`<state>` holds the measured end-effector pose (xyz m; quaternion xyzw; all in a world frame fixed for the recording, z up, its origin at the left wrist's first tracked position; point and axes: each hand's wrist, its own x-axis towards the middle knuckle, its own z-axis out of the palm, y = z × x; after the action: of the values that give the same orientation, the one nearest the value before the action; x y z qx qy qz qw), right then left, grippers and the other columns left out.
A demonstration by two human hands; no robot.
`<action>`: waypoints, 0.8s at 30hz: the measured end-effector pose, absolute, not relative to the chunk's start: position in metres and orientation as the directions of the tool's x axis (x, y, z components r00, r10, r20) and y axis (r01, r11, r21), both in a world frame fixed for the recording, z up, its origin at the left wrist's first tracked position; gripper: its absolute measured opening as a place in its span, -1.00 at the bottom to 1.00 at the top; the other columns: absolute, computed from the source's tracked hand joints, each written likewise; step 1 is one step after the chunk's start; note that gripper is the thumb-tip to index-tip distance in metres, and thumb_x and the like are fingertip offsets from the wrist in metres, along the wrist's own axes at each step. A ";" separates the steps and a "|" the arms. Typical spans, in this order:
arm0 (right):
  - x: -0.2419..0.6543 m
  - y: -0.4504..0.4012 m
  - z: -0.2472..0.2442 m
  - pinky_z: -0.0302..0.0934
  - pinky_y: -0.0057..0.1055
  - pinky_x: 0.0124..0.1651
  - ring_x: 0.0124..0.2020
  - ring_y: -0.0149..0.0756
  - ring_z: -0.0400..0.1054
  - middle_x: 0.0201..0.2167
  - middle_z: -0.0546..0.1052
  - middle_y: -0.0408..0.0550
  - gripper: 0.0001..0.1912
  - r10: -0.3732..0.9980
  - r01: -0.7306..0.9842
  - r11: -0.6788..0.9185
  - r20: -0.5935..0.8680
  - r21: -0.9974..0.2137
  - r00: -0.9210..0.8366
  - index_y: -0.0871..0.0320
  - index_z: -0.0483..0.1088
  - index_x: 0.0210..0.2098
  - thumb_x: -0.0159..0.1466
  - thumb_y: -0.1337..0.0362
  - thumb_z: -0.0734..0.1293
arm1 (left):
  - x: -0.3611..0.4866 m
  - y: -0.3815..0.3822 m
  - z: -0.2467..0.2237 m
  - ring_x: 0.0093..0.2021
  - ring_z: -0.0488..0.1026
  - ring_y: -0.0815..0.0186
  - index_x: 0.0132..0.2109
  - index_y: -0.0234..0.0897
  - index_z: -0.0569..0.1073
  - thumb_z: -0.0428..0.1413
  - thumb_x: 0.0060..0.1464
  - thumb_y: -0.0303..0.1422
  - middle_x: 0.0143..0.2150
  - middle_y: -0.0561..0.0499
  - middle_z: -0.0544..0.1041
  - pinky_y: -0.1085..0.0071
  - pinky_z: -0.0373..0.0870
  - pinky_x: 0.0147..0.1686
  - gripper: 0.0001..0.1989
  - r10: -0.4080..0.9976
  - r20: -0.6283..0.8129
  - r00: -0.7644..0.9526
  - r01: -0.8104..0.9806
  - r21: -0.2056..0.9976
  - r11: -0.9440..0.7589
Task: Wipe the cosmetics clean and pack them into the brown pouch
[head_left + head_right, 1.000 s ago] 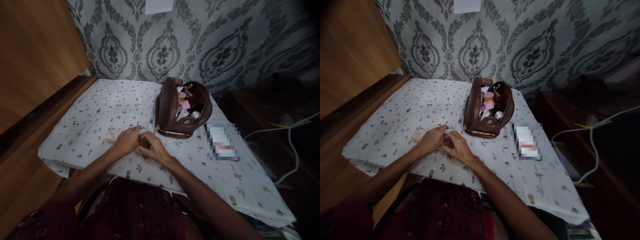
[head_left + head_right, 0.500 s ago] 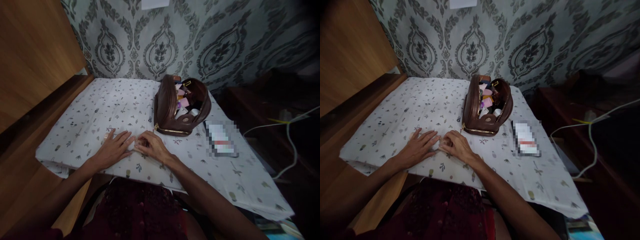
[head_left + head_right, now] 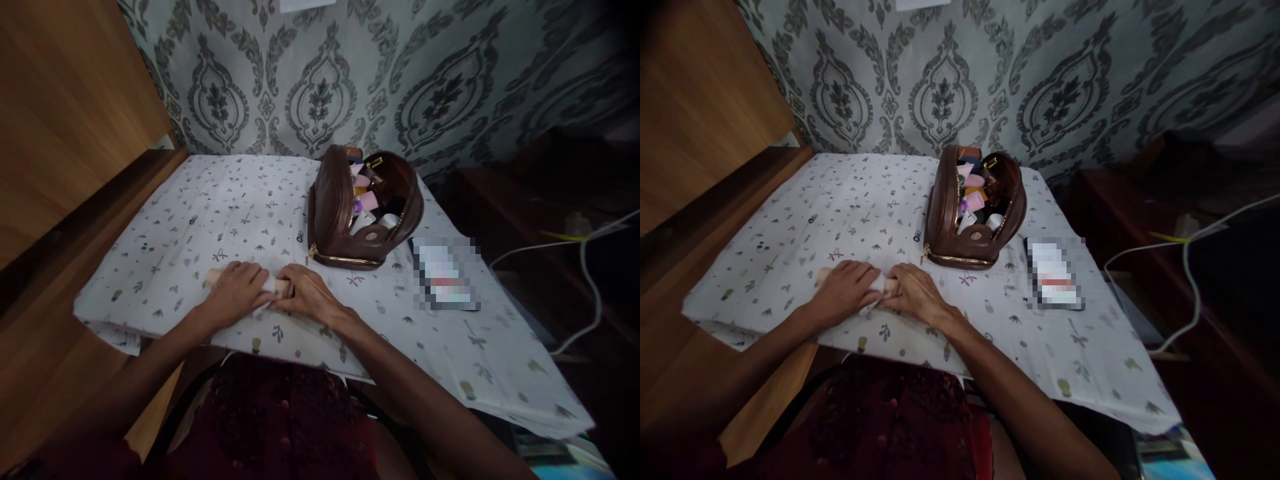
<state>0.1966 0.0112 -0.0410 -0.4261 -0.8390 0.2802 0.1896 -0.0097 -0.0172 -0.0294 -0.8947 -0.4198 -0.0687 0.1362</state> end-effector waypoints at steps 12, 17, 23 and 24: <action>0.197 0.006 -0.028 -0.06 -0.45 -0.34 -0.40 -0.37 0.18 -0.37 0.39 -0.15 -0.62 0.811 0.625 0.415 -0.042 -0.661 -0.583 0.12 0.30 -0.24 0.11 0.18 0.53 | -0.069 -0.011 -0.018 -0.08 0.38 0.07 0.01 -0.30 0.37 -0.17 0.29 0.10 -0.08 -0.16 0.47 0.18 0.35 -0.11 -0.44 0.747 0.101 0.657 0.754 -0.122 -0.646; 0.200 0.005 -0.031 -0.04 -0.44 -0.34 -0.43 -0.38 0.17 -0.42 0.35 -0.19 -0.71 0.804 0.555 0.393 -0.019 -0.733 -0.594 0.10 0.25 -0.18 0.20 0.24 0.43 | -0.097 -0.013 -0.017 -0.09 0.39 0.09 0.04 -0.26 0.36 -0.11 0.27 0.11 -0.09 -0.14 0.46 0.22 0.40 -0.16 -0.46 0.817 0.040 0.575 0.811 0.103 -0.576; 0.202 0.015 -0.045 0.00 -0.47 -0.37 -0.45 -0.41 0.17 -0.50 0.29 -0.27 -0.76 0.853 0.324 0.281 0.079 -0.903 -0.516 0.11 0.28 -0.23 0.21 0.17 0.38 | -0.107 -0.008 -0.016 0.10 0.40 0.13 0.23 -0.11 0.25 0.01 0.29 -0.07 0.13 -0.10 0.42 0.21 0.36 0.07 -0.55 0.840 0.017 0.542 0.776 0.374 -0.508; 0.202 0.017 -0.047 0.01 -0.48 -0.39 -0.45 -0.42 0.17 -0.50 0.28 -0.27 -0.74 0.857 0.251 0.259 0.101 -0.933 -0.506 0.12 0.29 -0.26 0.21 0.11 0.38 | -0.107 -0.007 -0.014 0.09 0.42 0.14 0.24 -0.10 0.24 0.02 0.29 -0.11 0.13 -0.09 0.42 0.23 0.37 0.06 -0.55 0.842 0.019 0.540 0.769 0.396 -0.502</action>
<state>0.2023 0.0168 -0.0468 -0.3814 -0.7264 0.4745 0.3189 -0.1066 -0.0074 -0.0142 -0.8602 -0.4681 -0.1050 -0.1729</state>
